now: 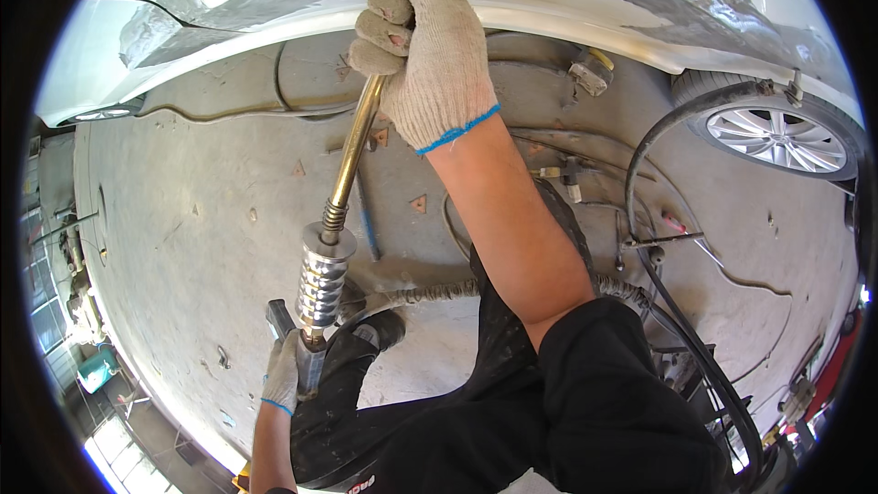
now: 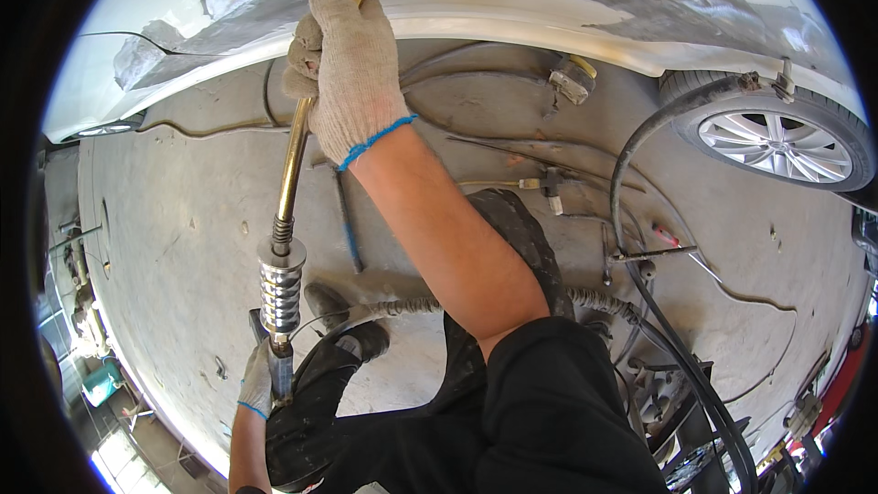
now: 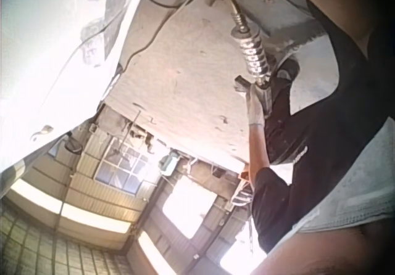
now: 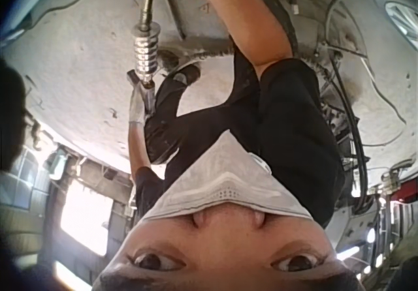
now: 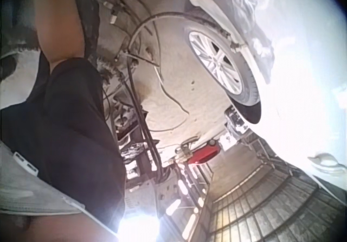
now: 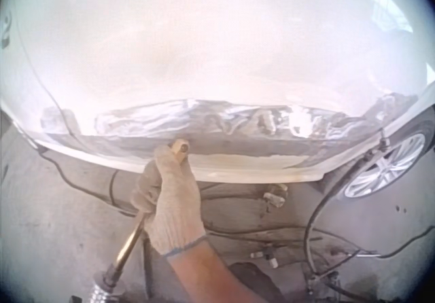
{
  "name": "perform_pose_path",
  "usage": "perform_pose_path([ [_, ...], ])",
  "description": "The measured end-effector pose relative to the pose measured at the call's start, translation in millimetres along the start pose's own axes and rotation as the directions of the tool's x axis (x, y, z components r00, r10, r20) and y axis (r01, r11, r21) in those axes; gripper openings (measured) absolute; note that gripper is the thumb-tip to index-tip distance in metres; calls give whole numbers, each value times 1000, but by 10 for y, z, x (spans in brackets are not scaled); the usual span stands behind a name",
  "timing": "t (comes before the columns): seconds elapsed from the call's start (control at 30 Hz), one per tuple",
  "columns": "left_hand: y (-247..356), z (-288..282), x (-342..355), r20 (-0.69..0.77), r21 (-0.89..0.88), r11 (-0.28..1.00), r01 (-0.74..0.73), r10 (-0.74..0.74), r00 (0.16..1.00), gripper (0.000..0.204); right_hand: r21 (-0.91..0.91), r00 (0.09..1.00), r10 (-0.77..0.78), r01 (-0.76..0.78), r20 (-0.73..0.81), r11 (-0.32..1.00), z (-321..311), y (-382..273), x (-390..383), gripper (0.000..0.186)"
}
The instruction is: The person sits on the floor and works on a white car bumper, smoothing a gray filler with gloved hands. They use a hammer to tap the panel and a pneumatic tool to treat the surface, while another person briefly assists by holding the bumper.
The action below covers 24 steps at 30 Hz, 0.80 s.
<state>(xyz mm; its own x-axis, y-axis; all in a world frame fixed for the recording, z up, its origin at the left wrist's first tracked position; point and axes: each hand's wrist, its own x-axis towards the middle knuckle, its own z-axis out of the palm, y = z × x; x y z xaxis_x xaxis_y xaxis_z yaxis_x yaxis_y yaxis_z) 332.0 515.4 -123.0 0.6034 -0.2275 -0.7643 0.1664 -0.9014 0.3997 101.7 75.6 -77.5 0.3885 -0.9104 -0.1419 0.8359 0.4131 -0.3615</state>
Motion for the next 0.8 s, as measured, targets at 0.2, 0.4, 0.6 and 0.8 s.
perform_pose_path([
  [0.2,-27,15,8,22,-28,999,26,-26,999,40,5,1000,3,-3,9,1000,-8,-12,9,19],
  [0.4,41,67,-51,23,-23,1000,11,-11,1000,40,18,1000,8,-9,17,1000,-25,-9,33,17],
  [0.6,55,77,-54,15,-25,999,47,-47,999,39,27,1000,13,-13,19,1000,-15,-12,27,16],
  [0.8,27,101,-67,72,-36,999,-5,7,997,44,61,999,3,-5,42,998,-52,-16,66,15],
])
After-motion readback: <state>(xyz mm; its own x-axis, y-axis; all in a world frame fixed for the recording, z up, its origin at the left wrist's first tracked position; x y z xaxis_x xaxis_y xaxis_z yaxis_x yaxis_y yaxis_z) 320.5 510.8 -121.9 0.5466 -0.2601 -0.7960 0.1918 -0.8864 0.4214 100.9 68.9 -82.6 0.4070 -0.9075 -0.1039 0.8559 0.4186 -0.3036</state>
